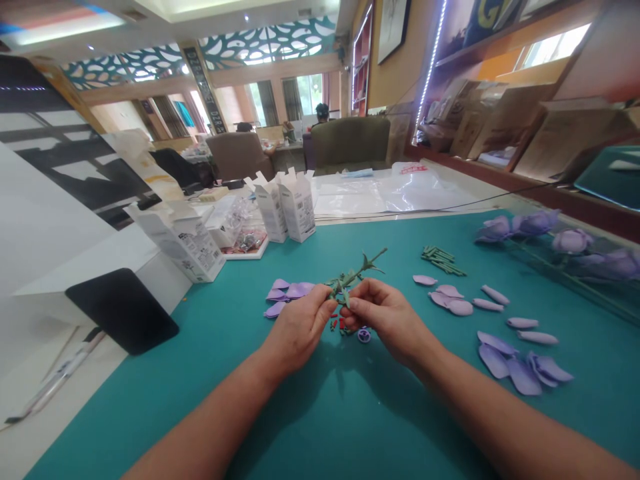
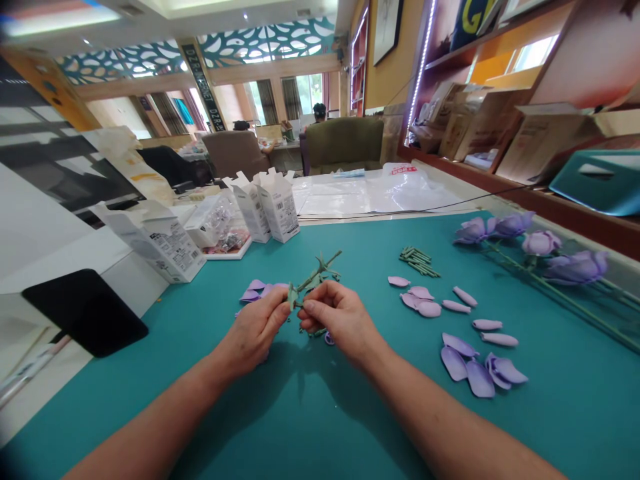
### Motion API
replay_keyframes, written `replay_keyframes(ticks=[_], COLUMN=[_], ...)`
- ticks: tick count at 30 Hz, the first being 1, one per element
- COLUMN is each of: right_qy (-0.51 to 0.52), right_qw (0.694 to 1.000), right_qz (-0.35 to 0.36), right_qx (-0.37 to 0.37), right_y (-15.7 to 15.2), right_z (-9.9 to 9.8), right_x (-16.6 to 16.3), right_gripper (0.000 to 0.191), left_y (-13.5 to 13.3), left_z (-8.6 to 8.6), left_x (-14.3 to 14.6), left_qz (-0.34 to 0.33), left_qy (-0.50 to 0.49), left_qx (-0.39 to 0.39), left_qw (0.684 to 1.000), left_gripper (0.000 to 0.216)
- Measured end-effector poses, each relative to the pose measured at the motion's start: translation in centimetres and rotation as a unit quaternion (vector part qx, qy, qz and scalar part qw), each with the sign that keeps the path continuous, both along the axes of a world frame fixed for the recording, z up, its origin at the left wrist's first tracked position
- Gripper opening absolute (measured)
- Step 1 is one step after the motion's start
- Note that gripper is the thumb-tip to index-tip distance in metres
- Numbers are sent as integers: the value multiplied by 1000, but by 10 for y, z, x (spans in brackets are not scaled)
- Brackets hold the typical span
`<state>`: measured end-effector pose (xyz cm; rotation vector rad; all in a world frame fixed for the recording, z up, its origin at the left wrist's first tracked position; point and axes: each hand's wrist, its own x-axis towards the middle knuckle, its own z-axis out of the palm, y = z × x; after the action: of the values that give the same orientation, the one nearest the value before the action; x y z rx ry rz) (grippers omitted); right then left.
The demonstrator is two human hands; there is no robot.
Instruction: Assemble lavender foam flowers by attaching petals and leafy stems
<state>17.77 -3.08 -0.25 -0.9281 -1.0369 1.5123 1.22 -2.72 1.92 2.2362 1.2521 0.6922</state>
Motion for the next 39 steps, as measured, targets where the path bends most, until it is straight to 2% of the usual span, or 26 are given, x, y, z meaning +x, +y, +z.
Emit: replay_keyframes(ticks=[29,33,37,39], right_qy=[-2,-12,-26,-37], right_qw=[1000,1000,1000,999], right_qz=[-15,-2,0,1], right_qx=[20,5,-7,-8], right_y=[-2,-1,1,1], right_z=[-2,-1,-2,-2], right_x=[-3,-1,0,0], right_gripper=[34,37,41,43], left_y=[-1,2,5,7], left_z=[-4,-3,-2,-2], left_x=[4,1,-3,-5], left_qz=[14,-1,-14,-12], left_qy=[-14,-68,-148,-171], left_qx=[4,-45,-134,-152], left_qw=[1000,997,980,973], left_gripper=[24,25,30,32])
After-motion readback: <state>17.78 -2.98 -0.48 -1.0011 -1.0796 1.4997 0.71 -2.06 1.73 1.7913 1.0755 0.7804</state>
